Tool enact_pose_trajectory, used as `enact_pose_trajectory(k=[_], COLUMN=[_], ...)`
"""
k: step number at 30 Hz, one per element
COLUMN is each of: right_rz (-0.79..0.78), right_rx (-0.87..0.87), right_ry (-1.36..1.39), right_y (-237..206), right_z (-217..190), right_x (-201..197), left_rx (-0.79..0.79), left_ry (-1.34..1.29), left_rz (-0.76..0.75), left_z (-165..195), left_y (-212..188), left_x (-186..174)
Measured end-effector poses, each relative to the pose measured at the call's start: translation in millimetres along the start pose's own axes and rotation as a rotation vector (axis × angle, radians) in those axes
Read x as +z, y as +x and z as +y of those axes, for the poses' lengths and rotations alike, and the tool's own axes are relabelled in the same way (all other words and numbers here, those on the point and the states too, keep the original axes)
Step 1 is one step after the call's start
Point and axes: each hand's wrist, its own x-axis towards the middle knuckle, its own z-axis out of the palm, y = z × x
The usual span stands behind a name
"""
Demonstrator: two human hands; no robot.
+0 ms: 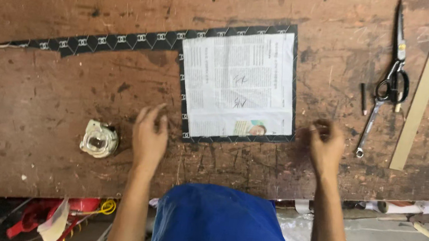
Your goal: The person uses shears to cut a strip of black patterned fabric along a yellow paper template, then removes the template and scrapes the fabric edge with a small tool. They measure the fabric with a tape measure and cut another strip along a newspaper template, leaving trimmed pieces on the table.
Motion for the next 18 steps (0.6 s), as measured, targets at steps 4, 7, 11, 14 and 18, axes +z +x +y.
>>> enact_pose_trajectory(k=[4, 7, 11, 14, 18], right_rz=[0.26, 0.517, 0.272, 0.192, 0.079], right_rx=[-0.145, -0.347, -0.07, -0.103, -0.085], right_ry=[-0.42, -0.824, -0.757, -0.66, -0.697], right_y=[54.0, 112.7, 152.9, 164.6, 185.8], right_z=[32.7, 40.2, 37.1, 32.6, 19.9], right_x=[-29.4, -53.6, -66.0, -69.0, -80.5], left_rx=[-0.077, -0.14, -0.091, 0.055, 0.241], left_ry=[-0.028, -0.017, 0.02, 0.106, 0.228], left_rz=[-0.009, -0.02, 0.037, 0.157, 0.216], left_z=[1.1, -3.2, -23.6, -44.4, -65.5], left_y=[22.4, 39.7, 59.1, 85.8, 122.0], left_x=[-20.2, -28.8, -19.7, 0.7, 25.4])
